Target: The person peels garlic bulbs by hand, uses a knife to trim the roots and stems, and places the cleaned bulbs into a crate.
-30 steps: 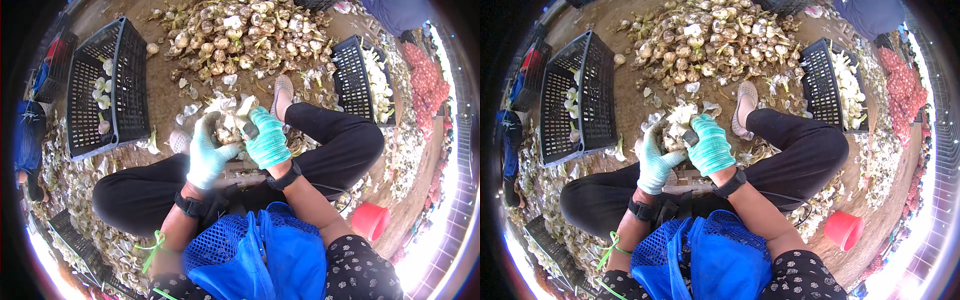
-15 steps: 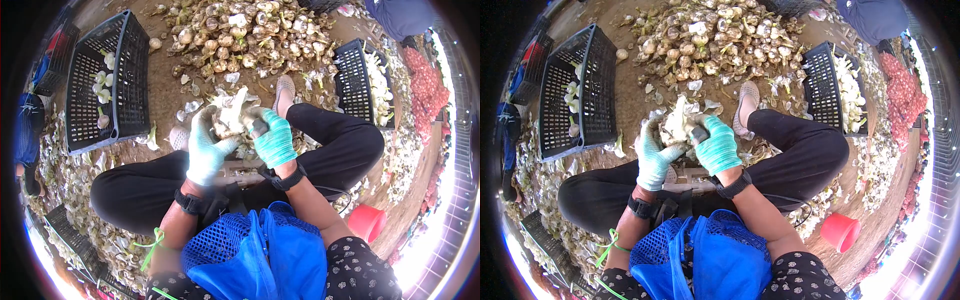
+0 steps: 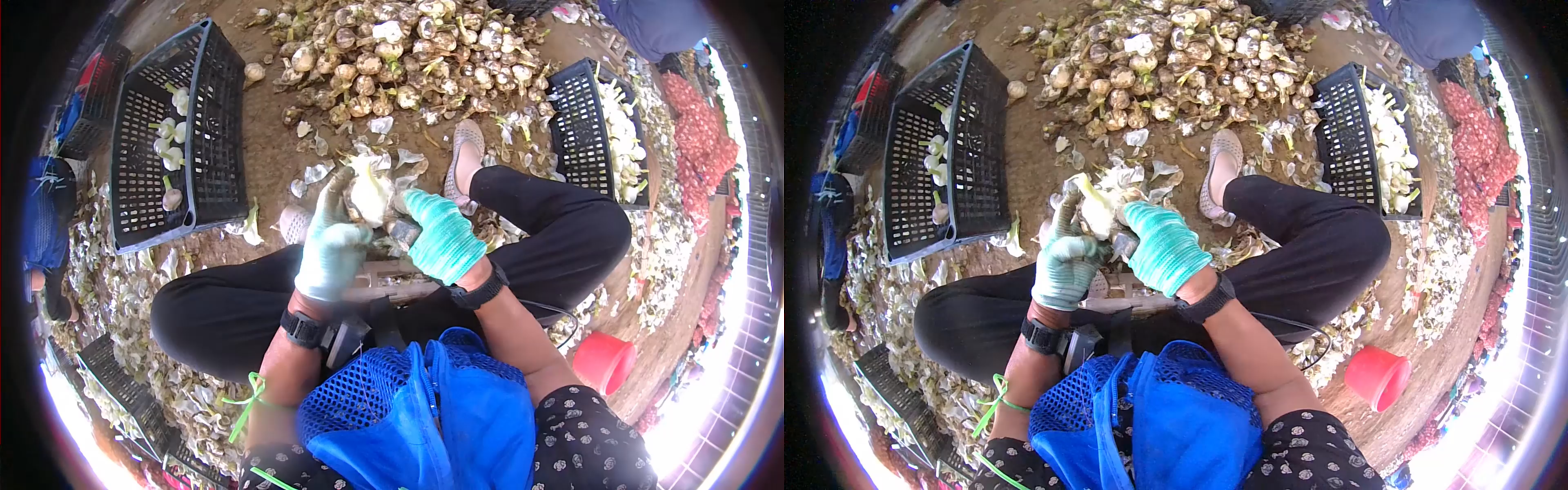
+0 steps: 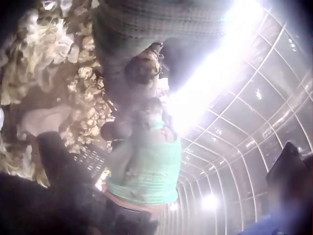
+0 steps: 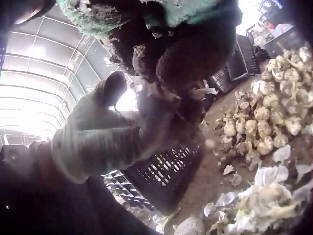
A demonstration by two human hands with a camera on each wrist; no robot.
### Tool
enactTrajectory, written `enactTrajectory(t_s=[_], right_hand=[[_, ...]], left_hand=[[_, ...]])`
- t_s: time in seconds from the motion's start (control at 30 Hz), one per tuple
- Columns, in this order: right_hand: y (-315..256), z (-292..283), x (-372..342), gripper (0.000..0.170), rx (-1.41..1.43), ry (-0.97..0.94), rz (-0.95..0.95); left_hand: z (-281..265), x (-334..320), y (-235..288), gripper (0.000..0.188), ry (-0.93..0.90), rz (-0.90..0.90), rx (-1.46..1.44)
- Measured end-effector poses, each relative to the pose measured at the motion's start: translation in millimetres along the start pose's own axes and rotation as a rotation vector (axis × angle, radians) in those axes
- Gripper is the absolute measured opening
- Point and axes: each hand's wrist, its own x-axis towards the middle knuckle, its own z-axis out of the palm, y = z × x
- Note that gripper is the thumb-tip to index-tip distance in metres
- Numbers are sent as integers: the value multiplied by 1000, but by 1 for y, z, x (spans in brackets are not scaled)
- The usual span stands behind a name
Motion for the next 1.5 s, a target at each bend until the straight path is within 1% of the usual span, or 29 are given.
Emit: enactTrajectory(t_s=[0.03,0.07,0.1,0.17,0.23,0.3,0.33,0.37,0.43,0.47,0.5,0.57,0.6,0.67,0.7,0.77,0.8,0.83,0.9,0.93,0.97,1.03,1.1,1.13,1.2,1.33,1.4,1.47,1.5], right_hand=[[0,-1,0,24,-36,-20,-30],[-1,-1,-2,21,-85,-28,-50],[-2,0,-3,21,-82,-29,-51],[-4,1,-5,18,-71,-162,-93],[-8,5,-8,15,-119,-212,-84],[-9,9,-10,15,-175,-347,-93],[-7,12,-12,20,-209,-397,-88],[0,17,-14,20,-208,-396,-92],[14,22,-16,18,-298,-344,-29],[19,16,-13,14,-318,-370,17],[23,9,-9,16,-212,-387,188],[37,8,-4,21,-258,-39,84],[41,9,-3,21,-261,-41,84],[28,3,7,27,-44,167,5],[22,1,9,27,-50,170,9],[8,0,10,29,186,94,182],[-1,-1,12,26,233,45,304],[0,5,13,24,230,82,268],[-3,5,12,28,104,-56,341],[0,8,9,28,105,-57,342],[6,14,5,28,150,-21,305],[12,19,2,29,195,15,269],[14,20,2,25,310,129,217],[15,19,1,25,311,130,218],[17,16,0,22,335,86,214],[22,18,-5,20,382,126,208],[5,4,0,21,583,125,532],[21,10,-5,21,585,122,517],[26,12,-6,23,587,119,501]], left_hand=[[1,-1,2,56,-21,-78,-231],[-10,0,-1,49,-43,-160,-268],[-10,0,-3,49,-41,-158,-267],[-8,4,-9,42,-33,-76,-150],[-18,7,-13,39,2,-93,-146],[-23,10,-11,36,52,-201,-303],[-15,7,-7,32,73,-83,-219],[-20,11,-8,30,141,-35,-158],[-21,11,-4,34,141,-110,-323],[-21,11,-1,34,141,-106,-325],[-23,11,3,35,181,-144,-354],[-21,11,7,36,218,-182,-388],[-19,9,8,37,186,-154,-317],[-18,6,6,36,128,-135,-233],[-16,7,5,36,123,-140,-235],[-8,6,5,35,95,-145,-122],[-6,5,7,33,92,-170,-133],[-4,5,7,33,91,-173,-134],[-1,4,6,31,48,-99,-23],[-1,4,7,31,54,-106,-2],[-3,4,6,31,55,-106,-2],[-8,4,3,31,-17,-120,1],[-5,5,1,33,14,-120,-63],[-4,5,1,34,45,-119,-127],[2,3,7,34,42,-138,-137],[-1,5,2,35,38,-145,-204],[3,4,3,35,42,-133,-171],[4,3,4,35,48,-120,-140],[4,2,5,34,73,-109,-60]])
